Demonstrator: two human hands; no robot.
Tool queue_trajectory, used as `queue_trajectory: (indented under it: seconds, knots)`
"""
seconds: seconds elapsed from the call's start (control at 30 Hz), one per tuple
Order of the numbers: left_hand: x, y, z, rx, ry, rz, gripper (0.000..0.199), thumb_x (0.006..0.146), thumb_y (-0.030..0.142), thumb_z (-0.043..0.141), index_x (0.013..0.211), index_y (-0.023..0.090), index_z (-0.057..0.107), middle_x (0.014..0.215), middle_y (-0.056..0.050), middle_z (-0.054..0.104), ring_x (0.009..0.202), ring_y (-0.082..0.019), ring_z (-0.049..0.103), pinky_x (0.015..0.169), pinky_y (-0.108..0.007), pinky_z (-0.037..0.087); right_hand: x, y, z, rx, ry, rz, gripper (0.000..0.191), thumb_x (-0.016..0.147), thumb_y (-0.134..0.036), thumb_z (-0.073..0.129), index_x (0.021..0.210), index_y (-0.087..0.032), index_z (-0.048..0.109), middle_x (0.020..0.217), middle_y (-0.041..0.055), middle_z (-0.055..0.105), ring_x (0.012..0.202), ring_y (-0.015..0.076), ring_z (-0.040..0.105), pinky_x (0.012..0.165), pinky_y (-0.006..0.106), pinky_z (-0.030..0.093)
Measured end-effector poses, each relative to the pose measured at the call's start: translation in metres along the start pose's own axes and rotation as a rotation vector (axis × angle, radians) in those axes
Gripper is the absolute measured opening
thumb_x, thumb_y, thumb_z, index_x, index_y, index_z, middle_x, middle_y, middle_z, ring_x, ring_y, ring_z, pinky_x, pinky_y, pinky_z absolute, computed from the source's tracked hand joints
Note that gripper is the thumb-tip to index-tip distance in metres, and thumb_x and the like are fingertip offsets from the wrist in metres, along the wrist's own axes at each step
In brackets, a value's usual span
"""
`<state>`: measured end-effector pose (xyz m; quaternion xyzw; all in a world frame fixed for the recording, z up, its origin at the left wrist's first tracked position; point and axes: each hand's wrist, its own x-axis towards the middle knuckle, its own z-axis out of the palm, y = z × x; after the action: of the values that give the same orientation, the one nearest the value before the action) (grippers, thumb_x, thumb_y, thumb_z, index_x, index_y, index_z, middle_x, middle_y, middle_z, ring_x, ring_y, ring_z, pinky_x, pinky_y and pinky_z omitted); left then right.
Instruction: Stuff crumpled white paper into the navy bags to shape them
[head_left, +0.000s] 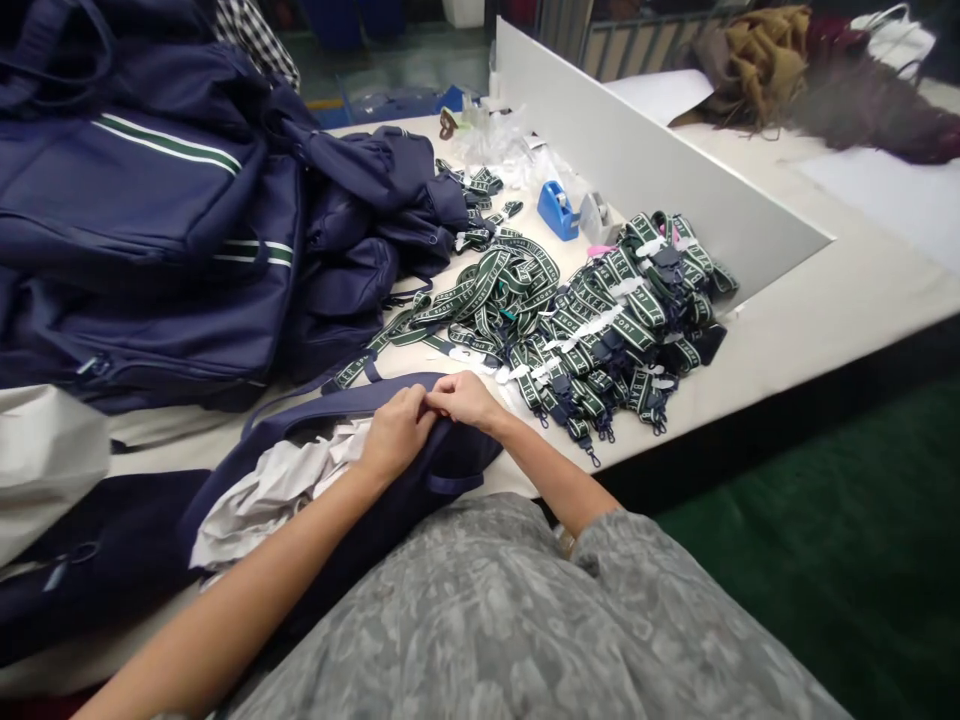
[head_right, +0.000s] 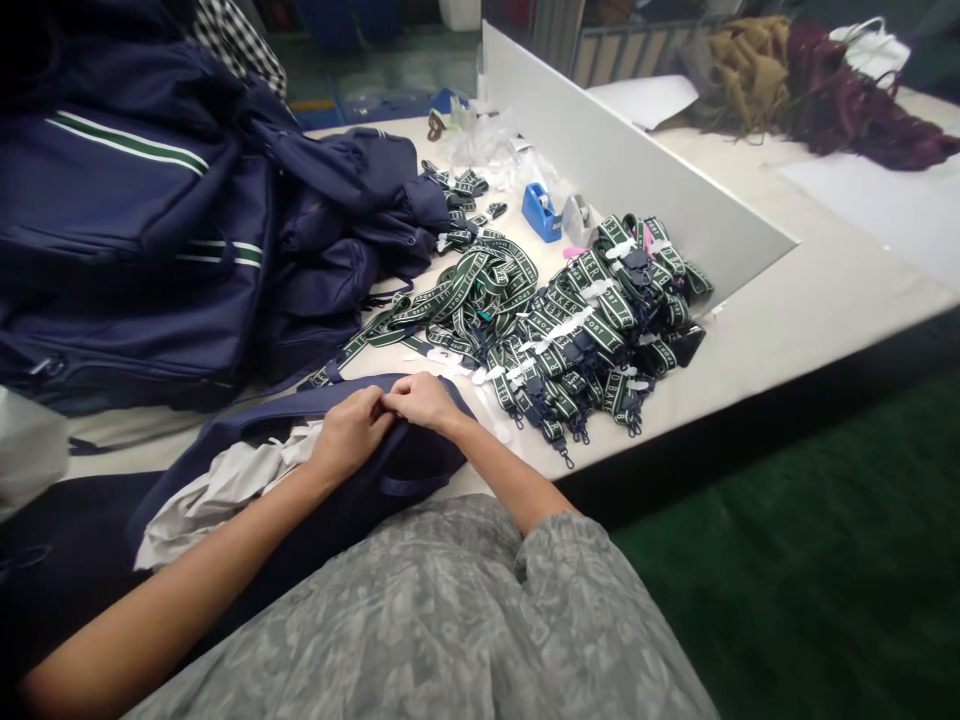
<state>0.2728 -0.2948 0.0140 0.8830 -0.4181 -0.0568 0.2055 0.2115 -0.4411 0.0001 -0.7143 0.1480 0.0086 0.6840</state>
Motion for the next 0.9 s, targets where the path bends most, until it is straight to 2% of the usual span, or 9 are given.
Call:
queue_trajectory:
  seconds: [0.07, 0.13, 0.2, 0.27, 0.37, 0.5, 0.6, 0.73, 0.9]
  knots:
    - [-0.001, -0.001, 0.000, 0.060, 0.031, 0.042, 0.014, 0.091, 0.022, 0.047, 0.078, 0.019, 0.052, 0.078, -0.006, 0.061, 0.074, -0.021, 0.059, 0.068, -0.031, 0.040, 0.003, 0.002, -0.010, -0.098, 0.009, -0.147, 0.018, 0.081, -0.025, 0.067, 0.067, -0.013, 0.066, 0.059, -0.0035, 0.059, 0.054, 0.0082, 0.053, 0.055, 0.020, 0.041]
    - [-0.001, -0.001, 0.000, 0.066, 0.048, 0.050, 0.018, 0.094, 0.025, 0.047, 0.079, 0.019, 0.054, 0.076, -0.005, 0.062, 0.071, -0.021, 0.060, 0.068, -0.031, 0.041, 0.007, 0.006, -0.024, -0.203, 0.058, -0.321, 0.014, 0.082, -0.027, 0.070, 0.084, -0.014, 0.072, 0.086, 0.0031, 0.069, 0.082, 0.0143, 0.063, 0.075, 0.025, 0.049]
    - [-0.001, 0.000, 0.000, 0.069, 0.067, 0.067, 0.019, 0.096, 0.028, 0.048, 0.081, 0.018, 0.057, 0.077, -0.005, 0.065, 0.072, -0.020, 0.062, 0.069, -0.030, 0.043, 0.013, 0.015, -0.039, -0.322, 0.075, -0.451, 0.026, 0.081, -0.029, 0.073, 0.104, -0.016, 0.071, 0.115, 0.0085, 0.066, 0.110, 0.0202, 0.059, 0.097, 0.033, 0.045]
    - [-0.002, 0.001, 0.001, 0.103, 0.087, 0.113, 0.020, 0.097, 0.026, 0.047, 0.085, 0.018, 0.060, 0.082, -0.006, 0.068, 0.076, -0.020, 0.064, 0.071, -0.029, 0.045, 0.021, 0.029, -0.048, -0.406, -0.024, -0.496, 0.038, 0.082, -0.032, 0.074, 0.116, -0.017, 0.066, 0.127, 0.0108, 0.061, 0.121, 0.0220, 0.053, 0.107, 0.037, 0.039]
    - [-0.005, 0.003, 0.002, 0.216, 0.109, 0.203, 0.024, 0.098, 0.024, 0.044, 0.088, 0.015, 0.064, 0.083, -0.008, 0.069, 0.076, -0.022, 0.065, 0.071, -0.031, 0.046, 0.033, 0.051, -0.046, -0.447, -0.102, -0.503, 0.040, 0.083, -0.038, 0.074, 0.114, -0.015, 0.062, 0.119, 0.0113, 0.061, 0.113, 0.0218, 0.054, 0.101, 0.036, 0.042]
    - [-0.010, 0.007, 0.001, 0.256, 0.150, 0.245, 0.025, 0.098, 0.023, 0.045, 0.087, 0.013, 0.067, 0.081, -0.009, 0.070, 0.074, -0.022, 0.066, 0.071, -0.031, 0.048, 0.042, 0.063, -0.034, -0.420, -0.086, -0.534, 0.024, 0.087, -0.036, 0.069, 0.089, -0.017, 0.055, 0.094, 0.0038, 0.058, 0.090, 0.0180, 0.053, 0.084, 0.032, 0.042]
    - [-0.017, 0.008, -0.005, 0.153, 0.195, 0.179, 0.021, 0.096, 0.022, 0.049, 0.090, 0.014, 0.068, 0.086, -0.007, 0.073, 0.078, -0.020, 0.069, 0.075, -0.029, 0.050, 0.039, 0.059, -0.030, -0.324, -0.140, -0.568, 0.025, 0.087, -0.031, 0.067, 0.078, -0.020, 0.047, 0.082, -0.0005, 0.051, 0.081, 0.0155, 0.048, 0.077, 0.028, 0.040]
    - [-0.033, 0.010, -0.019, 0.005, 0.250, 0.015, 0.018, 0.094, 0.024, 0.056, 0.091, 0.015, 0.071, 0.089, -0.004, 0.075, 0.081, -0.017, 0.071, 0.079, -0.024, 0.051, 0.029, 0.048, -0.027, -0.216, -0.180, -0.638, 0.031, 0.086, -0.032, 0.068, 0.073, -0.021, 0.042, 0.076, -0.0018, 0.045, 0.075, 0.0148, 0.044, 0.073, 0.026, 0.038]
    - [-0.050, 0.012, -0.034, -0.063, 0.282, -0.124, 0.020, 0.092, 0.029, 0.058, 0.092, 0.016, 0.073, 0.087, -0.003, 0.076, 0.078, -0.016, 0.071, 0.077, -0.024, 0.052, 0.028, 0.035, -0.023, -0.253, -0.169, -0.683, 0.032, 0.087, -0.031, 0.069, 0.071, -0.021, 0.043, 0.076, -0.0011, 0.047, 0.077, 0.0154, 0.047, 0.074, 0.027, 0.040]
